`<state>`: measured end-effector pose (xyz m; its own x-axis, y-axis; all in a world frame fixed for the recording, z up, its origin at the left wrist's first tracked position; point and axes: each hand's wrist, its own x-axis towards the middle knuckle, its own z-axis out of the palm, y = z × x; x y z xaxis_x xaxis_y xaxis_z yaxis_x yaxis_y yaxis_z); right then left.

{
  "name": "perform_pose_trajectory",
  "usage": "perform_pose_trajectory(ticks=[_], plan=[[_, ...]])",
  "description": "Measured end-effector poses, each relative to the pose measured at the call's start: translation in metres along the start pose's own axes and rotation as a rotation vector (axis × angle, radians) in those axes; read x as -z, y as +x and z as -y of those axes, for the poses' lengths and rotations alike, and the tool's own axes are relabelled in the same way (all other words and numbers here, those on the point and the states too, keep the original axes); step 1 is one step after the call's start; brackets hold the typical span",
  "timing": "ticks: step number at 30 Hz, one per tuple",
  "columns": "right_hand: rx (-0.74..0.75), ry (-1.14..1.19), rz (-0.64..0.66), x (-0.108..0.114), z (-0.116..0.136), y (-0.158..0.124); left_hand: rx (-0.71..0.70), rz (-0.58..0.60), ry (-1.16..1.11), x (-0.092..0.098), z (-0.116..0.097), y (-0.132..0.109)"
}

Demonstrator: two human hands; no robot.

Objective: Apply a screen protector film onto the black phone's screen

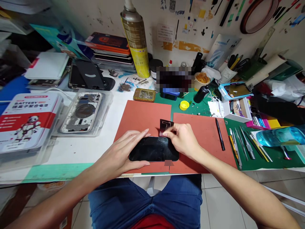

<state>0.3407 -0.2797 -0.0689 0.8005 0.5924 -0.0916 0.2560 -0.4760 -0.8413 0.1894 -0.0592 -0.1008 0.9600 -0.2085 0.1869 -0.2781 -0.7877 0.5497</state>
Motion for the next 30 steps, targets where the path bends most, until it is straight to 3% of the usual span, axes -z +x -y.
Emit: perform_pose_trajectory(ticks=[8, 15, 21, 25, 30], plan=[[0.014, -0.026, -0.012, 0.0, -0.001, -0.001, -0.008, -0.006, -0.013, -0.001, 0.001, -0.001], [0.455, -0.106, -0.108, 0.001, -0.019, -0.019, -0.012, -0.005, -0.006, -0.001, 0.0, 0.0], [0.584, -0.117, -0.112, -0.007, -0.023, -0.015, -0.021, -0.021, -0.011, -0.002, 0.001, 0.001], [0.56, -0.113, -0.092, -0.007, -0.021, -0.011, -0.018, -0.02, -0.02, -0.002, 0.001, 0.0], [0.319, -0.027, 0.017, -0.002, -0.013, -0.004, -0.022, -0.02, -0.026, -0.001, 0.0, 0.001]])
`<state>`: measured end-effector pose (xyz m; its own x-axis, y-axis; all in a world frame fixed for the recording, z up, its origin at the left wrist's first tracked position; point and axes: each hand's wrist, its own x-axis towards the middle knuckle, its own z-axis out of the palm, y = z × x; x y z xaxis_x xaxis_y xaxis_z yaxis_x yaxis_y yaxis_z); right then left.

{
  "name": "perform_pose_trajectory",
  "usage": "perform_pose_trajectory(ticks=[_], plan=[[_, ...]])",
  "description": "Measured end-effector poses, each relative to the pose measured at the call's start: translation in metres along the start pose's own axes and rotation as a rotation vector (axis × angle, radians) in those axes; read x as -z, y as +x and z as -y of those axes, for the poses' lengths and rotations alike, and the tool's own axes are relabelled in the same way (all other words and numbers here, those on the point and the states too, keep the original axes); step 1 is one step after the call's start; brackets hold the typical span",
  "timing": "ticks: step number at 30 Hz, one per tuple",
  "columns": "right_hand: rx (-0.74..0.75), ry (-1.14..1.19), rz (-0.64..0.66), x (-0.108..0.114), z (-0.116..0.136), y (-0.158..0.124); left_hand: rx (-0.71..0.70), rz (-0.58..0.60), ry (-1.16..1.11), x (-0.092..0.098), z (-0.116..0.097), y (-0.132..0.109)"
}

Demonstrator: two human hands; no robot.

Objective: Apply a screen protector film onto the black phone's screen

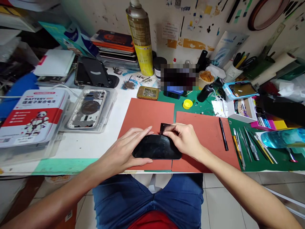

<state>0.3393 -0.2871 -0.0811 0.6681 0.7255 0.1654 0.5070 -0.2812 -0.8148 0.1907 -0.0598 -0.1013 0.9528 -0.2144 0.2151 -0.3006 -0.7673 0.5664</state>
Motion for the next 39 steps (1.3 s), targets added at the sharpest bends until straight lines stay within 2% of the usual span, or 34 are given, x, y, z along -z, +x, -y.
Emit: perform_pose_trajectory(ticks=[4, 9, 17, 22, 28, 31, 36, 39], plan=[[-0.183, 0.074, 0.021, 0.001, 0.004, 0.008, 0.007, -0.004, -0.01, 0.001, 0.0, 0.001], [-0.341, 0.051, 0.039, 0.001, 0.013, 0.014, 0.013, 0.004, -0.014, 0.001, 0.0, 0.0], [-0.43, -0.008, 0.079, 0.003, 0.019, 0.022, 0.004, -0.003, 0.001, 0.0, 0.0, 0.0], [-0.35, 0.006, 0.063, 0.004, 0.012, 0.017, 0.008, -0.004, 0.001, 0.0, -0.001, 0.001], [0.01, -0.047, -0.044, 0.001, 0.004, -0.005, 0.017, -0.006, -0.017, -0.001, 0.0, 0.0], [0.115, -0.093, -0.094, -0.005, -0.001, -0.009, 0.012, -0.008, -0.018, -0.002, 0.002, 0.0], [0.097, -0.034, -0.057, -0.007, 0.0, -0.01, -0.001, -0.016, -0.02, -0.001, 0.003, 0.0], [0.028, 0.019, -0.014, 0.008, 0.001, -0.019, 0.0, 0.011, -0.01, 0.004, 0.002, -0.003]])
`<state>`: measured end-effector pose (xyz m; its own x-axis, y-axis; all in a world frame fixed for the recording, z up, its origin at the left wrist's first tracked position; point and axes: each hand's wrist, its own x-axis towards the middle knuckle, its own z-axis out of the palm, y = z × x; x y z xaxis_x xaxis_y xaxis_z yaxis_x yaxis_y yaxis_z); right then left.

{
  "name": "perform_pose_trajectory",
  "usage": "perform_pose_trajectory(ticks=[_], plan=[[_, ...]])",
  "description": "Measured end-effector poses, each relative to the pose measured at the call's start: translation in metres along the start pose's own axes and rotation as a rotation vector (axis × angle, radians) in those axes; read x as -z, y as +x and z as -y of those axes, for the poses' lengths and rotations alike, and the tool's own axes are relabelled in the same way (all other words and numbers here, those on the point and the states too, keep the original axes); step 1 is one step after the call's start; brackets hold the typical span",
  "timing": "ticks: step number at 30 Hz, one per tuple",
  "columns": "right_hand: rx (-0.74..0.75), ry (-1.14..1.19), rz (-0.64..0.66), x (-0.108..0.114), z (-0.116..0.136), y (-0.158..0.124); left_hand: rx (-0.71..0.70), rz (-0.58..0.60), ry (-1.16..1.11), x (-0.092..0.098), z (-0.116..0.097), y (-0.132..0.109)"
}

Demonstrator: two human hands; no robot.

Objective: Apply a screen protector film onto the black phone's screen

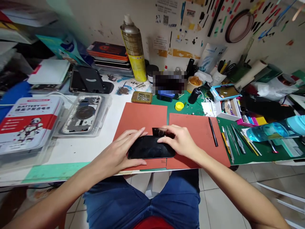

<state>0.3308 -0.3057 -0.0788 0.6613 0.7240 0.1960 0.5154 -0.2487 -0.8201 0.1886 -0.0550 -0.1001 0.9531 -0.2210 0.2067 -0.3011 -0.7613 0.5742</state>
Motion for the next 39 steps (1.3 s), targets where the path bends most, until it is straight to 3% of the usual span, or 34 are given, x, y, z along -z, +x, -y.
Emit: perform_pose_trajectory(ticks=[1, 3, 5, 7, 8, 12, 15, 17, 21, 26, 31, 39], plan=[[-0.025, 0.009, -0.029, 0.01, -0.002, -0.002, 0.0, 0.008, 0.008, 0.002, 0.0, -0.002], [-0.066, -0.034, -0.228, 0.035, -0.015, 0.001, 0.003, 0.009, 0.029, 0.005, 0.001, -0.006], [-0.095, -0.218, -0.597, 0.064, -0.038, 0.016, 0.004, -0.007, 0.048, 0.006, 0.002, -0.009], [-0.158, -0.447, -0.747, 0.088, -0.067, 0.041, -0.005, -0.028, 0.061, 0.006, 0.004, -0.011], [-0.211, -0.495, -0.752, 0.096, -0.08, 0.055, -0.01, -0.038, 0.066, 0.006, 0.004, -0.012], [-0.37, -0.476, -0.684, 0.101, -0.115, 0.101, -0.026, -0.07, 0.082, 0.005, 0.005, -0.011], [-0.401, -0.455, -0.692, 0.095, -0.115, 0.109, -0.035, -0.082, 0.088, 0.005, 0.005, -0.01], [-0.332, -0.431, -0.706, 0.094, -0.104, 0.097, -0.035, -0.09, 0.097, 0.005, 0.005, -0.01], [0.051, -0.522, -0.637, 0.093, -0.058, 0.038, -0.018, -0.094, 0.104, 0.003, 0.004, -0.01], [0.383, -0.793, -0.257, 0.075, -0.006, -0.03, -0.004, -0.091, 0.081, 0.003, 0.003, -0.01], [0.487, -0.928, -0.16, 0.055, 0.007, -0.035, 0.003, -0.089, 0.057, 0.003, 0.004, -0.01], [0.569, -1.063, -0.09, 0.052, 0.011, -0.033, -0.007, -0.078, 0.065, 0.002, 0.006, -0.01]])
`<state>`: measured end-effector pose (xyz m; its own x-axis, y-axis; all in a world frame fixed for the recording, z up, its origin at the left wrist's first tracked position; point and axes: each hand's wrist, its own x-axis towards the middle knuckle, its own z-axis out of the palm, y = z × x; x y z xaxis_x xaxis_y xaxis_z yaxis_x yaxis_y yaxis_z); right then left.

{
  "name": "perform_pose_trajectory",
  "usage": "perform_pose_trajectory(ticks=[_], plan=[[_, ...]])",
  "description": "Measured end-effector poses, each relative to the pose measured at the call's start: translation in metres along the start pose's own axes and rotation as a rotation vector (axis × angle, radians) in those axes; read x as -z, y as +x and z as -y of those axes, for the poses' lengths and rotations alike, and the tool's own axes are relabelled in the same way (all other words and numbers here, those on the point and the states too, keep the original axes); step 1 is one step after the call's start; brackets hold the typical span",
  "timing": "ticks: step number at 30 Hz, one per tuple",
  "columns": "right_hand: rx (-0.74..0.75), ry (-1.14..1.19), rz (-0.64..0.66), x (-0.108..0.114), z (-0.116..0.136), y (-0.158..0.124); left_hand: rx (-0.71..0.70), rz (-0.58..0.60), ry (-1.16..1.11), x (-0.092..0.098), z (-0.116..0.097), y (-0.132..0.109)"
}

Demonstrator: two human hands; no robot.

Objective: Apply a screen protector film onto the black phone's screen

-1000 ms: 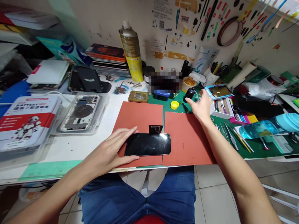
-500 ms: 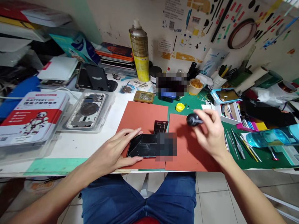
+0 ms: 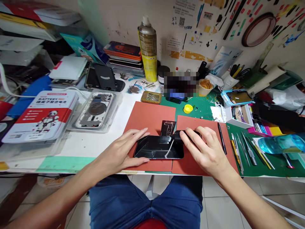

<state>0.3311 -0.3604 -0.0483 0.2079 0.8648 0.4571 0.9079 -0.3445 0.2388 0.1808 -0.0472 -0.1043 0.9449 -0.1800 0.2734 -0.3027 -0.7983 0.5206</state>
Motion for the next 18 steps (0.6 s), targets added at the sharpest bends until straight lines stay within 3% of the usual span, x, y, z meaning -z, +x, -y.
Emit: perform_pose_trajectory(ticks=[7, 12, 15, 18], plan=[[-0.012, -0.002, 0.015, 0.002, 0.002, -0.002, 0.003, 0.004, 0.009, 0.0, 0.0, 0.0], [-0.066, 0.048, -0.054, 0.003, 0.001, -0.002, -0.001, 0.002, 0.013, -0.001, 0.0, -0.001], [-0.232, 0.246, -0.106, 0.004, -0.004, -0.005, 0.001, -0.006, 0.005, -0.001, 0.0, -0.001], [-0.566, 0.439, -0.135, 0.0, -0.02, -0.007, -0.002, -0.015, 0.002, -0.001, 0.002, -0.001]])
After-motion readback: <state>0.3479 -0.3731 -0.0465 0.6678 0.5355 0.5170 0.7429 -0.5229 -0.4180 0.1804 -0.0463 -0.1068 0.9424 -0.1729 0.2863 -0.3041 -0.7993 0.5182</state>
